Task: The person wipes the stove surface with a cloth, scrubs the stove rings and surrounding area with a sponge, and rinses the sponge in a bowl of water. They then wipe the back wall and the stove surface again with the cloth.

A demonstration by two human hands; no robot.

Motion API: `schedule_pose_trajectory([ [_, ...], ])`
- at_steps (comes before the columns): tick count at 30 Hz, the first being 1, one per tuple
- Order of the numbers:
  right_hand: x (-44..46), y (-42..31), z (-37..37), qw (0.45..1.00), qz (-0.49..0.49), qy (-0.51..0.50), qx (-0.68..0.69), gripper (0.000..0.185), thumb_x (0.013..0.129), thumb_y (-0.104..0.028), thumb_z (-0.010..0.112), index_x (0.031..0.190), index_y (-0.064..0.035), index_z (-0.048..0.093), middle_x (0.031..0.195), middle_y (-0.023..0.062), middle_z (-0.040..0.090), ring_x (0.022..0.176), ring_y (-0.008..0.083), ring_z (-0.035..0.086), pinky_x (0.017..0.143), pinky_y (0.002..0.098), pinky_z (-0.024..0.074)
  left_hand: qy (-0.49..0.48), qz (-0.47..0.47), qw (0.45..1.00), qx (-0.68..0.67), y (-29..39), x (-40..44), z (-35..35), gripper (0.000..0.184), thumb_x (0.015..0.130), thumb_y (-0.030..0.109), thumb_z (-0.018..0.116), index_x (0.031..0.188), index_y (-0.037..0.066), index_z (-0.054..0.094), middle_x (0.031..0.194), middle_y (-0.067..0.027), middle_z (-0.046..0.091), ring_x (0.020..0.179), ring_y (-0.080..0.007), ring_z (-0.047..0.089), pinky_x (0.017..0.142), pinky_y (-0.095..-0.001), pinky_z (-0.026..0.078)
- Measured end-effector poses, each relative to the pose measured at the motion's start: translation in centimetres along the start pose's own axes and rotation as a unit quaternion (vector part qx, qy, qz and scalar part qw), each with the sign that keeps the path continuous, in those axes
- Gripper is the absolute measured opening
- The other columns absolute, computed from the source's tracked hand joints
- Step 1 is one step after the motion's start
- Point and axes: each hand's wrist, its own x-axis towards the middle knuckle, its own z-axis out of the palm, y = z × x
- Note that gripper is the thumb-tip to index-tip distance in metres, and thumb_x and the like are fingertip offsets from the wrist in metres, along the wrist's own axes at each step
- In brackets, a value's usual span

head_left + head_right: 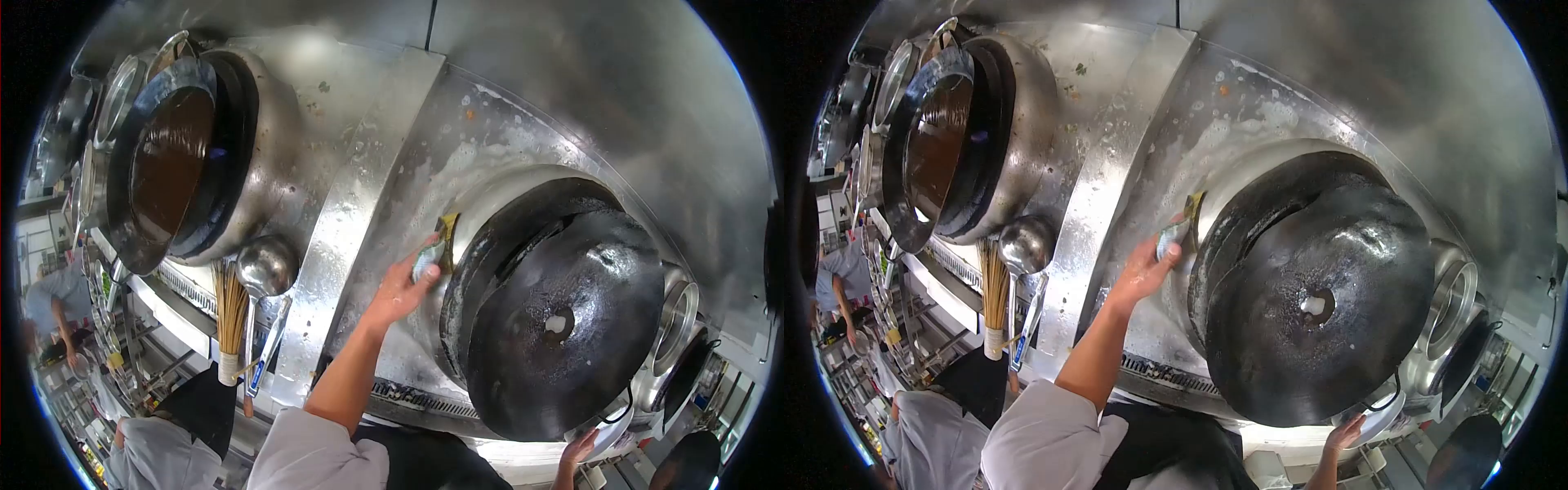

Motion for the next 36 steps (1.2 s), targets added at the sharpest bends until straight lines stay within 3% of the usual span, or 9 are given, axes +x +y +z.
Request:
schedule_pose_trajectory([
  [4,0.4,-3.0,-1.8,0.999,0.014,-0.002,0.029,0.055,0.098,-0.044,0.031,0.103,0.0074,0.05,0.072,0.0319,0.052,0.064,0.046,0.046,0.062,0.0517,0.0323,0.043,0.143,0.986,0.078,0.7,5.3,1.4,0.054,0.088,0.043,0.055,0.134,0.017,0.048,0.125,-0.0177,0.056,0.118,-0.0358,0.051,0.099,-0.0403,0.039],
  [9,0.3,-3.6,-2.0,0.999,0.014,0.001,0.029,0.051,0.098,-0.045,0.03,0.094,0.0029,0.05,0.064,0.0277,0.047,0.057,0.043,0.043,0.058,0.0526,0.0277,-0.162,0.182,0.958,0.153,6.6,17.5,2.2,0.047,0.088,0.04,0.051,0.125,0.011,0.053,0.12,-0.021,0.056,0.11,-0.0372,0.053,0.093,-0.0418,0.042],
  [12,0.3,-3.2,-2.1,1.0,0.001,0.005,0.02,0.052,0.098,-0.045,0.03,0.096,0.003,0.051,0.069,0.0297,0.049,0.063,0.0456,0.045,0.06,0.0523,0.0285,0.032,0.201,0.976,0.078,2.7,9.8,1.5,0.049,0.09,0.039,0.05,0.13,0.011,0.048,0.127,-0.0199,0.053,0.115,-0.0366,0.051,0.097,-0.0417,0.04],
  [13,0.4,-3.2,-2.1,1.0,0.009,-0.011,0.02,0.053,0.098,-0.045,0.03,0.097,0.0032,0.051,0.071,0.0307,0.051,0.065,0.0473,0.046,0.061,0.0526,0.0291,0.066,0.055,0.992,0.095,2.4,5.1,0.8,0.05,0.091,0.035,0.05,0.135,0.011,0.043,0.133,-0.0198,0.048,0.122,-0.0361,0.046,0.101,-0.0407,0.037],
  [16,0.3,-3.6,-2.4,0.999,0.025,-0.04,0.004,0.055,0.098,-0.046,0.031,0.11,0.0033,0.052,0.088,0.0331,0.058,0.08,0.0502,0.052,0.069,0.0543,0.035,0.177,0.121,0.971,0.11,-9.9,-8.5,5.6,0.047,0.091,0.014,0.046,0.138,0.017,0.042,0.144,-0.0165,0.036,0.135,-0.0334,0.031,0.111,-0.0402,0.024],
  [21,1.0,0.4,-0.3,0.989,-0.137,0.05,-0.011,0.058,0.097,-0.047,0.031,0.112,0.0048,0.051,0.098,0.033,0.057,0.088,0.0496,0.052,0.077,0.0521,0.0358,0.161,-0.018,0.973,-0.166,-7.8,-10.4,7.9,0.052,0.092,0.036,0.051,0.138,0.013,0.041,0.14,-0.0196,0.041,0.132,-0.0342,0.037,0.109,-0.0375,0.027],
  [25,0.2,-2.6,-2.8,0.996,0.013,-0.073,0.053,0.059,0.097,-0.047,0.031,0.111,0.0078,0.05,0.094,0.0331,0.057,0.088,0.0497,0.051,0.076,0.0512,0.0356,0.088,0.03,0.994,-0.054,-3.3,-3.1,2.4,0.066,0.086,0.055,0.052,0.136,0.013,0.043,0.131,-0.0216,0.05,0.123,-0.036,0.046,0.102,-0.0404,0.035],
  [31,0.3,-2.3,-2.5,0.988,-0.072,-0.035,0.134,0.05,0.098,-0.04,0.033,0.088,0.0067,0.047,0.069,0.024,0.042,0.063,0.0355,0.035,0.064,0.0471,0.0331,0.179,0.081,0.98,-0.036,-6.7,-8.0,5.4,0.054,0.089,0.042,0.053,0.132,0.01,0.047,0.109,-0.0263,0.06,0.104,-0.0378,0.057,0.088,-0.0439,0.043],
  [36,0.6,-1.1,-2.9,0.98,-0.117,-0.069,0.143,0.044,0.099,-0.036,0.034,0.093,0.0055,0.045,0.075,0.0284,0.049,0.069,0.0419,0.045,0.066,0.05,0.0335,0.229,0.003,0.969,-0.096,-9.3,-19.1,13.2,0.047,0.092,0.032,0.049,0.133,0.01,0.045,0.109,-0.0247,0.06,0.104,-0.0383,0.057,0.087,-0.0444,0.043],
])
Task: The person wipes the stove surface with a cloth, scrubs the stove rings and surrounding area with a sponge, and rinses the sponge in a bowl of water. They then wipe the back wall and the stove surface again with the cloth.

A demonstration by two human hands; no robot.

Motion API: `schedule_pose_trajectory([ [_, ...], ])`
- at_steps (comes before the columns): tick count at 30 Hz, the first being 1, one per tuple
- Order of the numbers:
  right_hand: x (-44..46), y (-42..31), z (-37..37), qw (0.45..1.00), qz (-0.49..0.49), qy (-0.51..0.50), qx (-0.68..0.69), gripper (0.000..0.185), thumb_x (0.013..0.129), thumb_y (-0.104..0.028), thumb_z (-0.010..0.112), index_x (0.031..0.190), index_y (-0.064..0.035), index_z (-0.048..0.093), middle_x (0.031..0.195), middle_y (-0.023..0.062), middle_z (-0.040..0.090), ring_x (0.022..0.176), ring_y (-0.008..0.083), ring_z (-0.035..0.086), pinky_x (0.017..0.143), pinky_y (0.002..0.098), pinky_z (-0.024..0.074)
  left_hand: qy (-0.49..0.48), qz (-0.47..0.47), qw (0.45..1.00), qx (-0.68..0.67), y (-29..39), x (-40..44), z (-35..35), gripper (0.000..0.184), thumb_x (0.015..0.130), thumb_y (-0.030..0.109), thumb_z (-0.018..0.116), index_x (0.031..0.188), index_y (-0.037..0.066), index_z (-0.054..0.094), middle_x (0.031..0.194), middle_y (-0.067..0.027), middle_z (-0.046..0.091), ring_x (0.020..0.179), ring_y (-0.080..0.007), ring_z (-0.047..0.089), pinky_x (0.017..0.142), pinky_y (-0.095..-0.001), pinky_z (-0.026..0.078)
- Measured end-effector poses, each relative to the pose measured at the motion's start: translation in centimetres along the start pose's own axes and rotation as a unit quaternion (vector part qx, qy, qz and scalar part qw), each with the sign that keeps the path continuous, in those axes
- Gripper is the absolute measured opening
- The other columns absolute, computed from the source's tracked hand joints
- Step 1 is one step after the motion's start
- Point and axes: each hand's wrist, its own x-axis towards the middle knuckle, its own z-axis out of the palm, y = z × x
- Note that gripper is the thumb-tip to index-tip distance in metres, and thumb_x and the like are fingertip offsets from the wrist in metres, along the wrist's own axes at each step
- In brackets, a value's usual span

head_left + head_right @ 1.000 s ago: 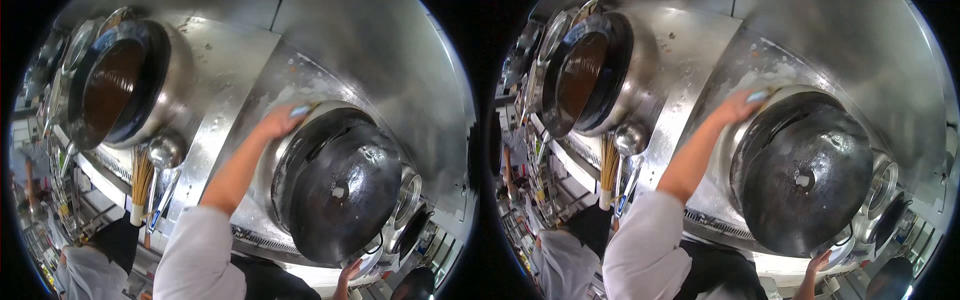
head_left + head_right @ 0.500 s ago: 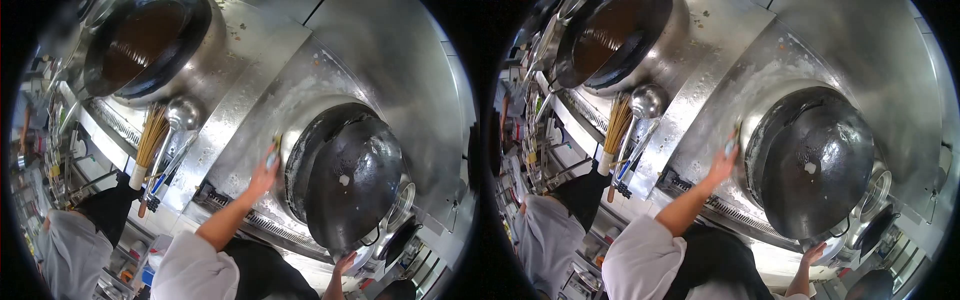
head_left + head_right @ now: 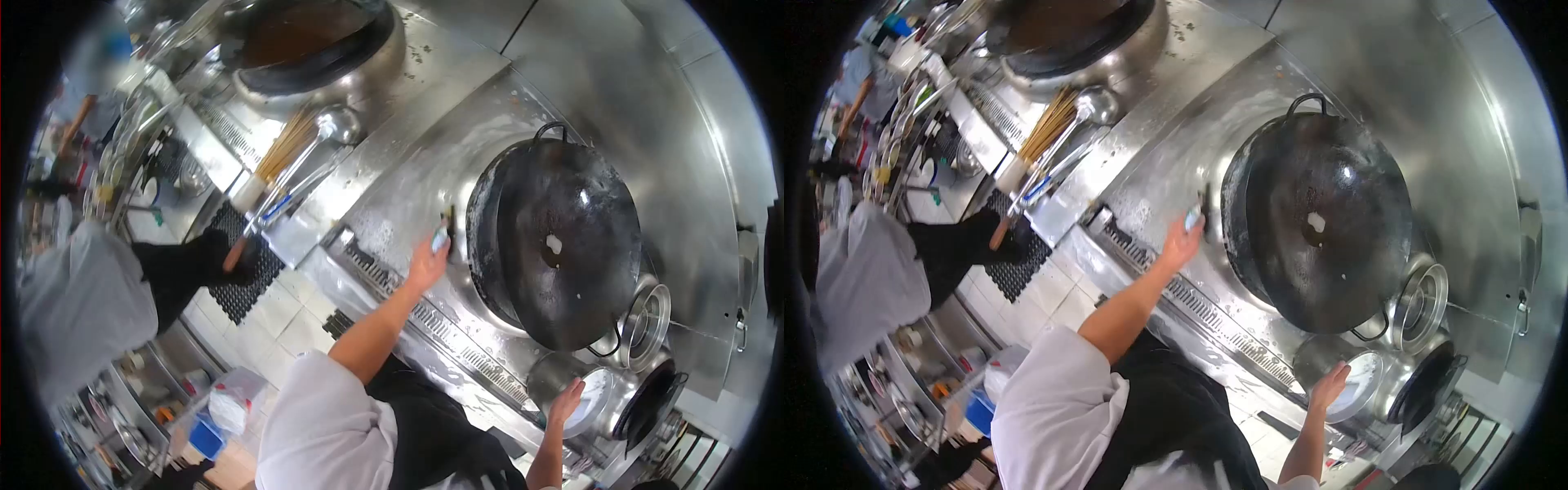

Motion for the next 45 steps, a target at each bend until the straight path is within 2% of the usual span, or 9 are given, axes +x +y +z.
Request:
schedule_pose_trajectory([
  [7,0.0,0.9,-1.0,0.991,-0.044,-0.112,-0.054,0.041,0.099,-0.031,0.038,0.114,0.0071,0.04,0.077,0.0329,0.055,0.075,0.0485,0.053,0.065,0.0508,0.0361,0.176,0.221,0.959,-0.021,0.5,2.2,4.6,0.044,0.086,0.014,0.05,0.129,0.007,0.048,0.129,-0.0224,0.051,0.124,-0.035,0.046,0.101,-0.0417,0.037],
  [10,-0.6,0.2,-1.3,0.987,-0.075,-0.123,-0.07,0.043,0.099,-0.032,0.037,0.114,0.0077,0.041,0.075,0.0314,0.056,0.072,0.0485,0.053,0.063,0.05,0.0369,0.084,0.156,0.98,0.096,4.3,7.4,2.5,0.051,0.079,0.005,0.051,0.129,0.01,0.048,0.128,-0.0219,0.052,0.124,-0.0367,0.044,0.103,-0.0413,0.036],
  [19,-0.5,0.7,-0.8,0.992,-0.065,-0.099,-0.036,0.048,0.099,-0.03,0.037,0.123,0.012,0.038,0.088,0.0354,0.056,0.082,0.0503,0.051,0.071,0.0478,0.0389,0.236,0.176,0.955,0.047,0.7,-4.9,7.3,0.063,0.067,-0.009,0.042,0.124,0.012,0.054,0.135,-0.0128,0.048,0.127,-0.0315,0.042,0.107,-0.0393,0.033],
  [24,-0.5,1.9,0.3,0.993,-0.099,-0.05,-0.027,0.046,0.099,-0.029,0.037,0.117,0.0138,0.041,0.093,0.0382,0.054,0.088,0.0536,0.048,0.074,0.0493,0.0377,0.095,0.21,0.958,0.171,5.6,12.9,3.0,0.056,0.07,0.009,0.059,0.125,0.013,0.052,0.128,-0.0149,0.053,0.111,-0.037,0.051,0.091,-0.0459,0.043],
  [32,-0.3,1.2,-0.5,0.995,-0.044,-0.078,-0.041,0.046,0.099,-0.027,0.038,0.117,0.0153,0.04,0.096,0.0396,0.053,0.091,0.0553,0.047,0.075,0.051,0.0358,0.166,0.189,0.968,0.024,1.7,-3.3,6.3,0.063,0.071,-0.008,0.046,0.132,0.011,0.047,0.132,-0.0159,0.049,0.123,-0.0369,0.044,0.102,-0.0438,0.037],
  [37,-0.7,0.0,-0.5,0.995,-0.047,-0.076,-0.039,0.049,0.099,-0.027,0.038,0.12,0.0169,0.039,0.105,0.0406,0.051,0.097,0.0543,0.047,0.081,0.0497,0.0355,-0.027,0.094,0.983,0.152,5.4,16.8,1.9,0.038,0.084,0.027,0.053,0.112,0.002,0.058,0.109,-0.0253,0.06,0.103,-0.0413,0.056,0.086,-0.0479,0.045],
  [39,-0.3,1.3,-0.1,0.994,-0.061,-0.068,-0.051,0.05,0.099,-0.027,0.038,0.121,0.0177,0.038,0.109,0.0406,0.05,0.101,0.053,0.047,0.084,0.0482,0.0358,0.058,0.096,0.99,0.083,2.5,19.9,2.6,0.042,0.085,0.036,0.051,0.104,-0.001,0.06,0.094,-0.0274,0.063,0.091,-0.0436,0.06,0.078,-0.05,0.046],
  [42,-0.3,1.9,-0.1,0.996,-0.052,-0.071,-0.035,0.054,0.099,-0.029,0.038,0.124,0.0189,0.035,0.117,0.0401,0.047,0.109,0.0504,0.046,0.091,0.0451,0.0358,0.14,-0.086,0.984,-0.074,4.2,6.1,1.3,0.043,0.091,0.031,0.049,0.124,0.004,0.052,0.109,-0.029,0.058,0.1,-0.0436,0.058,0.084,-0.0471,0.046],
  [45,-0.1,0.4,-0.8,0.984,0.048,-0.172,-0.014,0.058,0.099,-0.03,0.037,0.129,0.0188,0.031,0.127,0.039,0.042,0.119,0.0483,0.041,0.101,0.0413,0.032,0.306,0.038,0.951,0.0,-2.5,-5.5,7.9,0.039,0.092,0.028,0.046,0.127,0.012,0.052,0.117,-0.0266,0.056,0.102,-0.0447,0.056,0.087,-0.0489,0.044],
])
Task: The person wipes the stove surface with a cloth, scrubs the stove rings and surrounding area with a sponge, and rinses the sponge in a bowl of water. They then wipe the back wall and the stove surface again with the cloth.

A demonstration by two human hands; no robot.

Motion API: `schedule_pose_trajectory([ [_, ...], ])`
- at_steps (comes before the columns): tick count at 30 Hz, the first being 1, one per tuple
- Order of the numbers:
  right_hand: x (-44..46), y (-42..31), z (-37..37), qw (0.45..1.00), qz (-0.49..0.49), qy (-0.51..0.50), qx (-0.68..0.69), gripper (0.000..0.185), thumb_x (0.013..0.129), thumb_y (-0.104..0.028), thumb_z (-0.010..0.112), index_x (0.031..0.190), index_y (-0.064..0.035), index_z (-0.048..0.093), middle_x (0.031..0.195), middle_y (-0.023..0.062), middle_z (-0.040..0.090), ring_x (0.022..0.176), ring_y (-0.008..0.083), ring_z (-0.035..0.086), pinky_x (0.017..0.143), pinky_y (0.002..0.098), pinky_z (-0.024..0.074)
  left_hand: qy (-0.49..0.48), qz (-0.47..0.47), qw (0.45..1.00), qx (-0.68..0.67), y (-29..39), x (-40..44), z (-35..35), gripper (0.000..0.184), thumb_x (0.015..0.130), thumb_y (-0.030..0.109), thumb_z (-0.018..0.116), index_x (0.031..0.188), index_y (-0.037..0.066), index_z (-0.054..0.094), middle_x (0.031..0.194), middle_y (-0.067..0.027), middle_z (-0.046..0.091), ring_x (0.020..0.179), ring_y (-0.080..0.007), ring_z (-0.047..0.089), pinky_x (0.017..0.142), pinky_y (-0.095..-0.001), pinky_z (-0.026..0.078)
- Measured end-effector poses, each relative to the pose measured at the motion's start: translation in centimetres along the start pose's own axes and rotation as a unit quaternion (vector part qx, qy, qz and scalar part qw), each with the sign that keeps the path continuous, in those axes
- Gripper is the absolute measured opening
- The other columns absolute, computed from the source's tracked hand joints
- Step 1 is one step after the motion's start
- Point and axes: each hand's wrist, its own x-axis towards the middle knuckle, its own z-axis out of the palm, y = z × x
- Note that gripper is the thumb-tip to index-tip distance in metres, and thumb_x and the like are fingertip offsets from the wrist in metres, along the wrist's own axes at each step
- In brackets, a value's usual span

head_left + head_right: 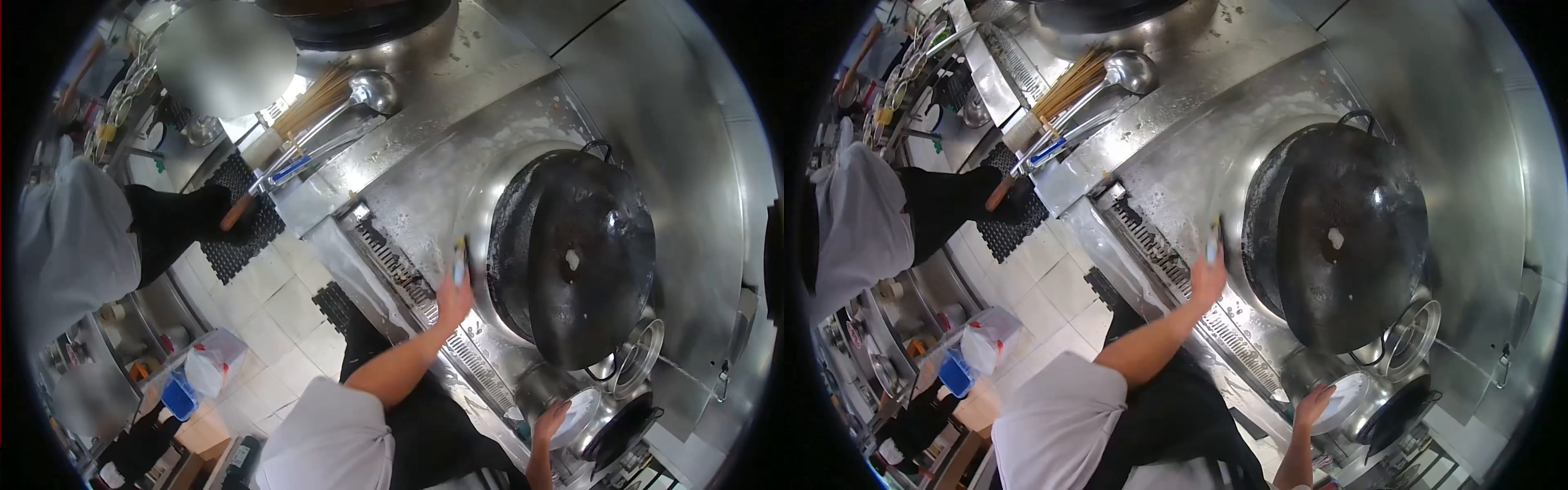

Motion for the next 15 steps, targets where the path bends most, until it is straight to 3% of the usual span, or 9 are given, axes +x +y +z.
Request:
schedule_pose_trajectory([
  [1,0.0,0.4,0.2,0.999,-0.023,0.034,-0.028,0.058,0.099,-0.03,0.037,0.13,0.0184,0.031,0.128,0.0387,0.041,0.121,0.0482,0.04,0.102,0.0411,0.0309,0.006,-0.005,1.0,-0.007,0.8,0.0,-0.2,0.039,0.092,0.028,0.046,0.127,0.012,0.052,0.117,-0.0266,0.056,0.102,-0.0447,0.056,0.087,-0.0489,0.044],
  [3,0.5,0.7,0.5,0.995,-0.052,0.068,-0.054,0.058,0.099,-0.03,0.037,0.131,0.0179,0.03,0.13,0.0384,0.04,0.122,0.048,0.038,0.103,0.0409,0.0298,-0.132,-0.125,0.974,0.133,1.3,1.2,-0.9,0.033,0.089,0.028,0.05,0.113,0.009,0.061,0.105,-0.0234,0.062,0.097,-0.0419,0.058,0.084,-0.0494,0.045],
  [5,0.3,1.3,0.4,0.995,-0.06,0.066,-0.054,0.058,0.099,-0.03,0.037,0.131,0.0177,0.03,0.131,0.0382,0.038,0.124,0.0476,0.037,0.104,0.0408,0.0287,-0.145,0.023,0.947,0.284,-1.0,5.2,0.7,0.03,0.085,0.027,0.053,0.102,0.004,0.061,0.092,-0.0228,0.064,0.088,-0.0412,0.06,0.079,-0.0503,0.045],
  [7,-0.3,1.2,0.6,0.995,-0.058,0.06,-0.061,0.058,0.099,-0.03,0.037,0.131,0.0177,0.03,0.131,0.0381,0.039,0.123,0.0475,0.038,0.104,0.0408,0.0296,-0.261,0.004,0.931,0.253,1.4,8.9,-2.0,0.028,0.083,0.025,0.053,0.094,0.0,0.061,0.087,-0.0239,0.064,0.084,-0.0437,0.059,0.077,-0.0514,0.045],
  [8,0.2,1.0,0.2,0.994,-0.06,0.063,-0.065,0.059,0.099,-0.03,0.038,0.131,0.0177,0.029,0.13,0.038,0.04,0.123,0.0475,0.039,0.103,0.0409,0.0304,-0.263,0.007,0.932,0.248,2.0,7.9,-2.2,0.028,0.083,0.025,0.053,0.094,0.0,0.061,0.087,-0.0239,0.064,0.084,-0.0437,0.059,0.077,-0.0514,0.045],
  [10,0.6,2.1,0.6,0.995,-0.06,0.059,-0.049,0.058,0.099,-0.031,0.038,0.13,0.0174,0.032,0.127,0.0386,0.042,0.12,0.0469,0.042,0.1,0.0421,0.0329,-0.21,-0.04,0.962,0.171,2.4,5.4,-2.5,0.03,0.081,0.019,0.053,0.103,0.0,0.059,0.089,-0.0237,0.064,0.087,-0.043,0.059,0.078,-0.0502,0.046],
  [11,1.0,3.3,1.3,0.988,-0.112,0.096,-0.04,0.055,0.098,-0.031,0.039,0.127,0.0166,0.035,0.119,0.0375,0.048,0.112,0.0467,0.047,0.093,0.0435,0.0367,-0.219,-0.034,0.959,0.177,2.6,4.5,-1.8,0.03,0.081,0.019,0.053,0.103,0.0,0.059,0.089,-0.0237,0.064,0.087,-0.043,0.059,0.078,-0.0502,0.046],
  [13,0.2,3.3,0.3,0.977,-0.157,0.139,-0.037,0.053,0.098,-0.03,0.04,0.124,0.0158,0.038,0.11,0.0363,0.054,0.104,0.0465,0.053,0.086,0.0449,0.0405,-0.014,-0.068,0.996,0.064,3.5,1.9,1.2,0.038,0.079,0.011,0.054,0.115,0.001,0.054,0.099,-0.0231,0.062,0.094,-0.0395,0.058,0.081,-0.0485,0.045],
  [15,-2.8,-0.6,-1.8,0.986,-0.153,0.001,-0.065,0.043,0.097,-0.028,0.042,0.117,0.0106,0.044,0.086,0.0313,0.061,0.082,0.0457,0.059,0.069,0.0472,0.0432,0.023,-0.029,0.998,0.045,3.9,-0.7,2.3,0.046,0.077,0.006,0.053,0.122,0.002,0.049,0.109,-0.0231,0.059,0.102,-0.0381,0.056,0.086,-0.0462,0.044],
])
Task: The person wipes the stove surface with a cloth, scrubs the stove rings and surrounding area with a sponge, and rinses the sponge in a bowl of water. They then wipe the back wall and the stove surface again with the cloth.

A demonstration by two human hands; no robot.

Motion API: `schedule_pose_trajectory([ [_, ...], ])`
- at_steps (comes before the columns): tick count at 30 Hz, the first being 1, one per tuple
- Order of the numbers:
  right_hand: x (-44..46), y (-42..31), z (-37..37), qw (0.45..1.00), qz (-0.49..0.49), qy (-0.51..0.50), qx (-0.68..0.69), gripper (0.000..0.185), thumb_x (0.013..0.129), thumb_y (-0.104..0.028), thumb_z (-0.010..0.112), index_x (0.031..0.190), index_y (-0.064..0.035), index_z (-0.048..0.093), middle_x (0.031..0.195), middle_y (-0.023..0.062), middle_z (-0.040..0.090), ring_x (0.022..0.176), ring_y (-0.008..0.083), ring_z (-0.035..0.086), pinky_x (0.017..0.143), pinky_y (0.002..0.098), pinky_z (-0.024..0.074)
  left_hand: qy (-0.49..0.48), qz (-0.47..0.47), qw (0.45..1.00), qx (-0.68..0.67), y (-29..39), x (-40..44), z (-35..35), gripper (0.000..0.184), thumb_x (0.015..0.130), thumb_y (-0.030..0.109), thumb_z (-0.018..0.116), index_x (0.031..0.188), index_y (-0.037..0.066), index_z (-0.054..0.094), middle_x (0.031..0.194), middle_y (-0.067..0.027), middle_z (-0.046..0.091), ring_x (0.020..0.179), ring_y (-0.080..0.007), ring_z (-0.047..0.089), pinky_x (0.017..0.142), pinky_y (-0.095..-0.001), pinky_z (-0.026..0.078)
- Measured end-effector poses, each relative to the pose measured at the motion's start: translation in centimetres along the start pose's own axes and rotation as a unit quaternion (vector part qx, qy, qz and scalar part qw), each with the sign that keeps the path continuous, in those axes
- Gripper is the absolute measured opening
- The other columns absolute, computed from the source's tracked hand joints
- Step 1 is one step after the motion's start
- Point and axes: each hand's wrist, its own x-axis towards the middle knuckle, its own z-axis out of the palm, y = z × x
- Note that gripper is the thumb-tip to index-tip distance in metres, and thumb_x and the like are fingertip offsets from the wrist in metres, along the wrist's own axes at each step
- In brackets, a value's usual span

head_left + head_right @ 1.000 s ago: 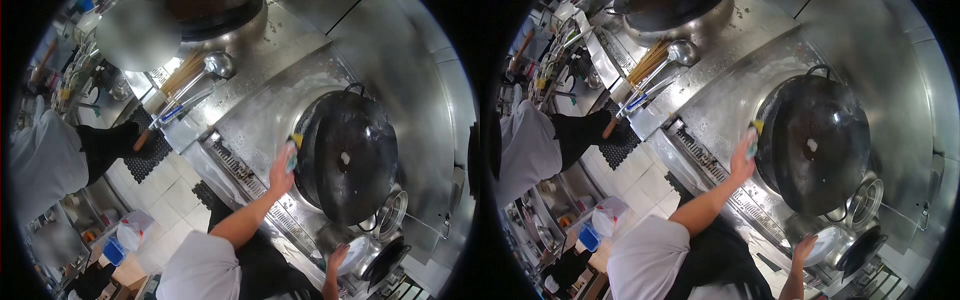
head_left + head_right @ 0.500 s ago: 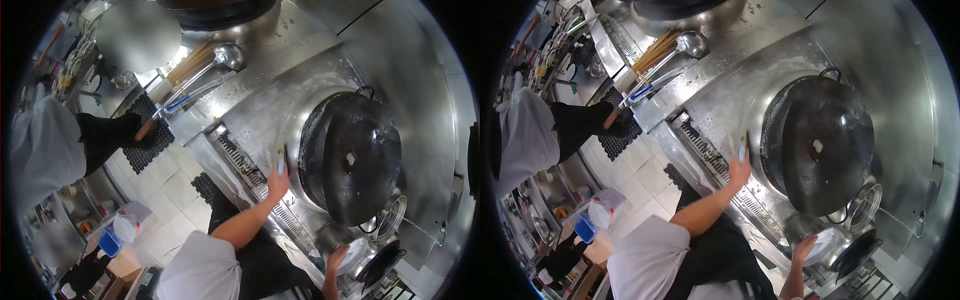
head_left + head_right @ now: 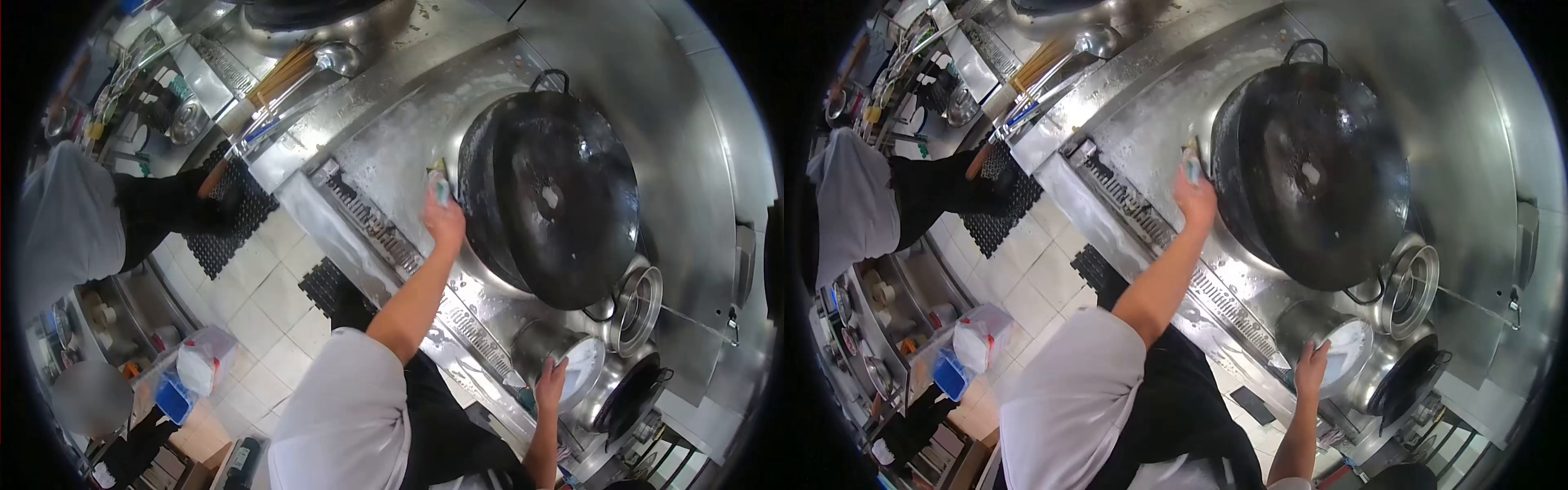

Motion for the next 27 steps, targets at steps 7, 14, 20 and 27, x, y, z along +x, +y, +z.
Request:
schedule_pose_trajectory([
  [7,-3.6,6.6,0.0,0.982,-0.083,-0.012,-0.171,0.03,0.096,-0.027,0.045,0.104,0.0012,0.05,0.062,0.023,0.058,0.062,0.0441,0.058,0.054,0.0494,0.0415,0.023,0.174,0.981,-0.085,-3.7,-10.8,1.1,0.059,0.074,-0.01,0.045,0.132,-0.002,0.043,0.139,-0.0203,0.041,0.133,-0.0343,0.034,0.11,-0.0389,0.027],
  [14,-3.1,7.1,0.6,0.977,-0.172,0.02,-0.125,0.029,0.096,-0.028,0.044,0.088,-0.0008,0.05,0.058,0.023,0.055,0.058,0.0453,0.056,0.052,0.0523,0.0387,-0.012,0.177,0.982,-0.07,-0.6,-1.6,-0.5,0.067,0.069,-0.007,0.05,0.134,0.006,0.044,0.143,-0.0173,0.037,0.131,-0.0348,0.035,0.109,-0.0398,0.03],
  [20,-3.6,7.5,0.7,0.981,-0.149,0.005,-0.12,0.032,0.097,-0.028,0.043,0.088,0.002,0.051,0.056,0.0241,0.053,0.058,0.0454,0.054,0.052,0.0521,0.0362,-0.002,0.152,0.985,-0.076,-2.0,-9.0,-0.3,0.064,0.069,-0.004,0.052,0.132,0.004,0.044,0.143,-0.0183,0.036,0.132,-0.0342,0.034,0.11,-0.038,0.028],
  [27,-3.5,8.0,0.7,0.976,-0.194,0.018,-0.1,0.029,0.097,-0.023,0.044,0.092,0.0039,0.052,0.057,0.0238,0.053,0.054,0.045,0.052,0.051,0.0508,0.0351,-0.121,-0.208,0.958,-0.154,-0.4,-1.1,-3.4,0.058,0.082,0.002,0.051,0.137,0.015,0.04,0.135,-0.0225,0.045,0.125,-0.0374,0.042,0.105,-0.0405,0.034],
])
